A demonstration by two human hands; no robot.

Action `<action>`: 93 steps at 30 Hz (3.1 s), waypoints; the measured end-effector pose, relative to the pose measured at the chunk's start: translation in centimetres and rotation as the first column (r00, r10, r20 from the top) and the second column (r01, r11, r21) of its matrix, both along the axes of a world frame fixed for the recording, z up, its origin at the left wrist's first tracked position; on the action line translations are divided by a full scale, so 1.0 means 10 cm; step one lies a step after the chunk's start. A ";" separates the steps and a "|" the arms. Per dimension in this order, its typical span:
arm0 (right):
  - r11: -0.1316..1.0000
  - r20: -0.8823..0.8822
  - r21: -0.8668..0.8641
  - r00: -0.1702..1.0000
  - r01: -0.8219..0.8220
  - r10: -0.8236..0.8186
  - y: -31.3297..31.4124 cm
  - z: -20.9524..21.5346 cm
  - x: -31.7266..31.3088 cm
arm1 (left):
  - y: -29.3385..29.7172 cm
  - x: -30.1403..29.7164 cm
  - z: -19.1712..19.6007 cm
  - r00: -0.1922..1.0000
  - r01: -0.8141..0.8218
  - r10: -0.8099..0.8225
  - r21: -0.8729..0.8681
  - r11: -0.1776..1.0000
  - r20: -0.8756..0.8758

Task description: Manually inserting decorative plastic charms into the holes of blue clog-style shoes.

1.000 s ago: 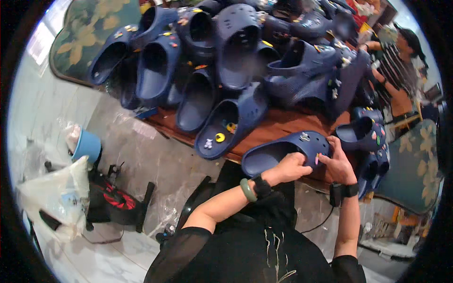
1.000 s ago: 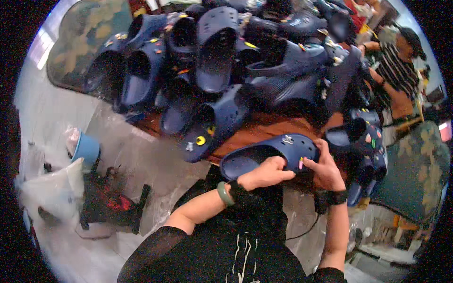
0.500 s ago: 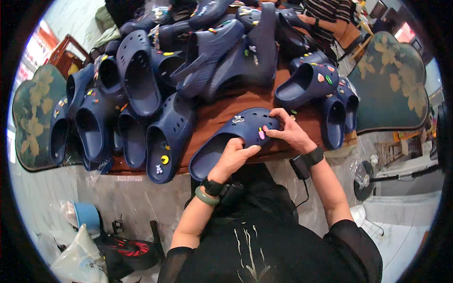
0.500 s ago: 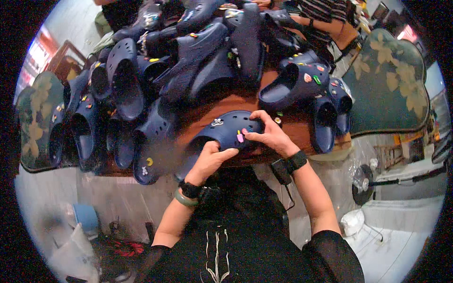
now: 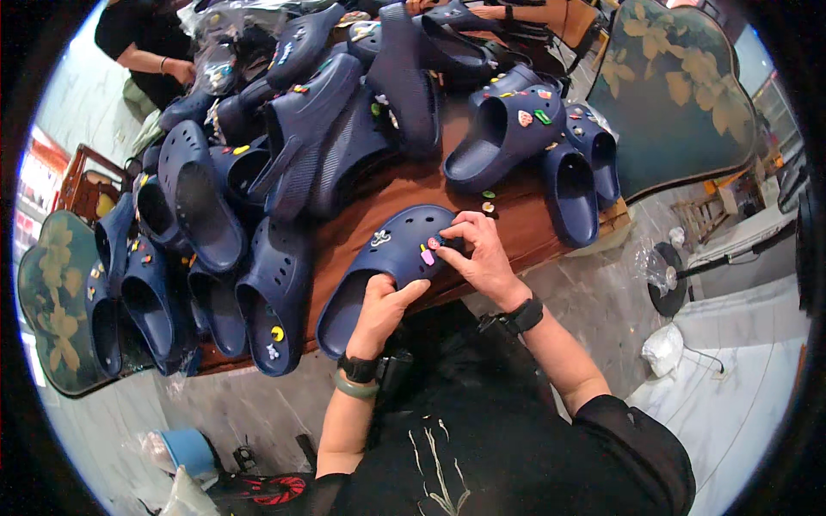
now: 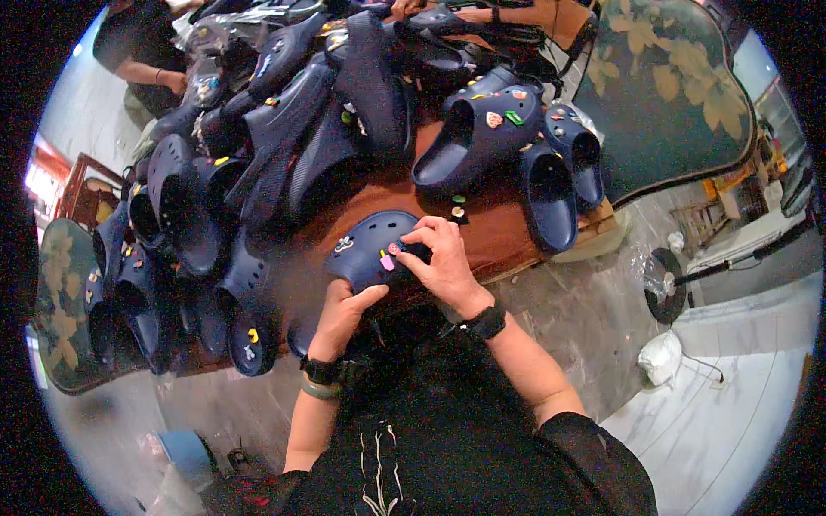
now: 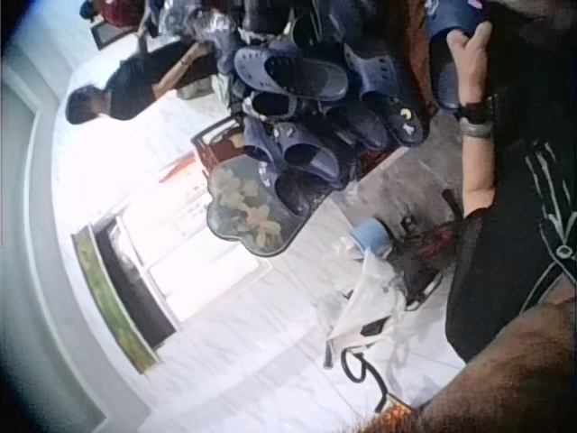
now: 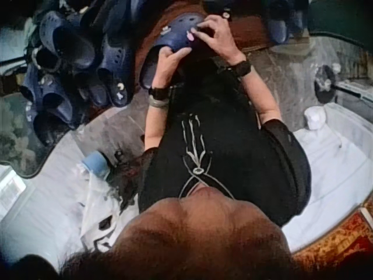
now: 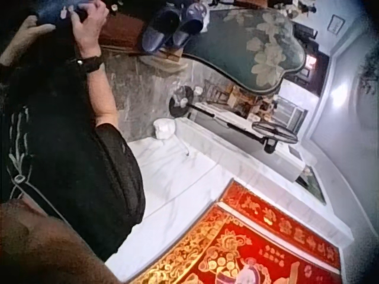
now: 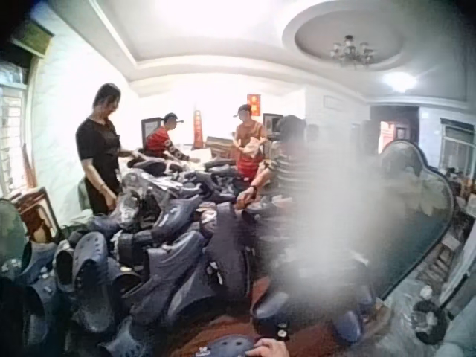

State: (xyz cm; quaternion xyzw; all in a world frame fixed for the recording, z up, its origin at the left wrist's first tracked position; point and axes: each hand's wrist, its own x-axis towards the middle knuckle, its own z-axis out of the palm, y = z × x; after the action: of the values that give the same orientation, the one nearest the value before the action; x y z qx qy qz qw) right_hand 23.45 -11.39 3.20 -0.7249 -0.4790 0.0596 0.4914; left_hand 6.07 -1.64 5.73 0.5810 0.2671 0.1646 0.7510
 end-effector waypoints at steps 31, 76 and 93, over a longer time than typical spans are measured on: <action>0.969 0.312 0.117 0.935 -0.216 0.171 0.54 0.30 0.19 | -0.03 -0.07 -0.17 0.990 0.103 -0.112 0.111 0.989 0.081; 0.977 -0.021 -0.150 0.988 0.151 -0.156 -0.29 -0.26 1.04 | 0.06 -0.05 -0.03 1.000 0.028 -0.028 0.017 0.999 0.004; 0.991 -0.268 0.048 0.954 -0.127 0.135 -0.36 0.17 -0.11 | -0.02 -0.03 0.04 0.998 -0.042 0.045 0.082 0.996 -0.041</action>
State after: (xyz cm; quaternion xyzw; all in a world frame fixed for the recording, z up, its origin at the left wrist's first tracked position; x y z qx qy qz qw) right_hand 22.34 -14.99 4.86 -0.6691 -0.4553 0.1833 0.5581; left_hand 5.74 -1.84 6.11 0.6084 0.2887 0.1792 0.7171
